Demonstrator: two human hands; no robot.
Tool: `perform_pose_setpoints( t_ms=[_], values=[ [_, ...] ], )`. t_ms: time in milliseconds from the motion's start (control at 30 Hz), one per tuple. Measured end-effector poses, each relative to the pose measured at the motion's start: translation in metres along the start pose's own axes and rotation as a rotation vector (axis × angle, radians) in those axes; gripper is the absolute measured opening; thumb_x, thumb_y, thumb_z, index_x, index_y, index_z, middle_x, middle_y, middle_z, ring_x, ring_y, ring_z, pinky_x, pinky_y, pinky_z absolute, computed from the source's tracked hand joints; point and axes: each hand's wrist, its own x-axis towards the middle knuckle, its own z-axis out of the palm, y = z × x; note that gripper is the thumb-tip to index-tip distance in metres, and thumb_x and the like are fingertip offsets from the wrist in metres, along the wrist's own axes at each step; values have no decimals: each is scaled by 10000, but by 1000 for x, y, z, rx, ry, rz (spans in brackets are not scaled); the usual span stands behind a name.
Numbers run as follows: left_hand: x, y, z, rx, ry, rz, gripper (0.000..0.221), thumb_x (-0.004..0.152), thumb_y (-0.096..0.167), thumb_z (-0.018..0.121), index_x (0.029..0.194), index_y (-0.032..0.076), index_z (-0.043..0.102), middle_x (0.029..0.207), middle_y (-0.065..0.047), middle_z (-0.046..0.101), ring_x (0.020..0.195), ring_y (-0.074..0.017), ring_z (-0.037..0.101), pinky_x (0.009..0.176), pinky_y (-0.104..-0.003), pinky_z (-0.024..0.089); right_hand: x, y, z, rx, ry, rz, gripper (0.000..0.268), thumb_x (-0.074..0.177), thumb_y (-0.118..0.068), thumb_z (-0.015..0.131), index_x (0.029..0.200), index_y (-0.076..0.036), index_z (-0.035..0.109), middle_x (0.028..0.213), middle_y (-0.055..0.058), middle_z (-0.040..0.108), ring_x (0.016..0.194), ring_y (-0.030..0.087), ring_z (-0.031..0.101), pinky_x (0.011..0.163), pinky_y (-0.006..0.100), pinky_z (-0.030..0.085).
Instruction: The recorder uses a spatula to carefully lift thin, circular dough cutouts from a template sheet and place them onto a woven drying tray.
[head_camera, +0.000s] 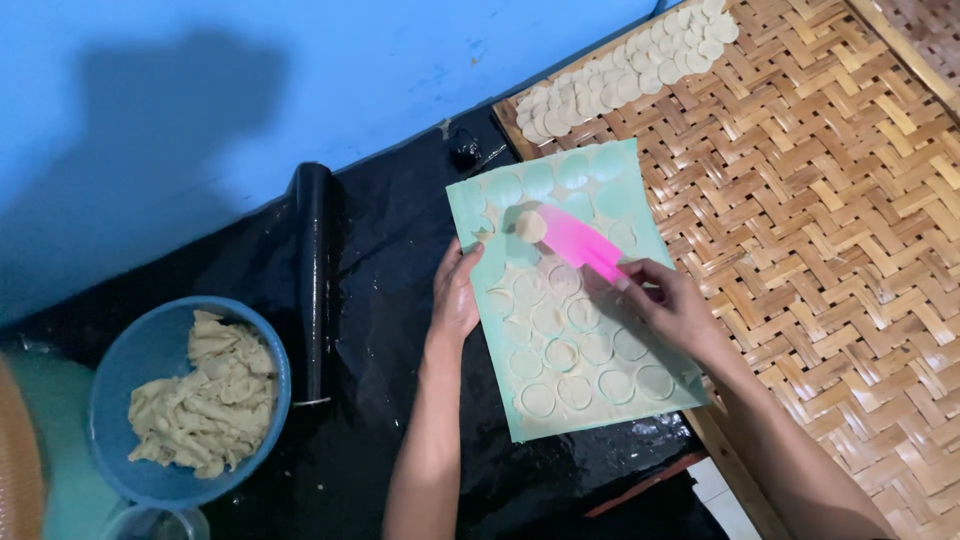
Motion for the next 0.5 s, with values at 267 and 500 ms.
perform_pose_setpoints(
  t_ms=[267, 500],
  values=[
    [1, 2, 3, 8, 5, -29, 365, 1005, 104, 567, 1360, 17, 579, 1319, -93, 635, 1202, -204, 598, 1048, -343, 452, 66, 45, -92, -61, 418, -32, 293, 1044, -224, 654, 1243, -11, 678, 908, 66, 726, 757, 112, 657, 633, 292, 513],
    [-1, 7, 10, 10, 19, -29, 413, 992, 108, 563, 1394, 10, 556, 1367, -112, 612, 1245, -230, 580, 1077, -354, 433, 159, 97, -174, -373, 731, -105, 245, 1014, -204, 733, 1123, 14, 750, 906, 181, 753, 774, 264, 732, 703, 392, 553]
  ],
)
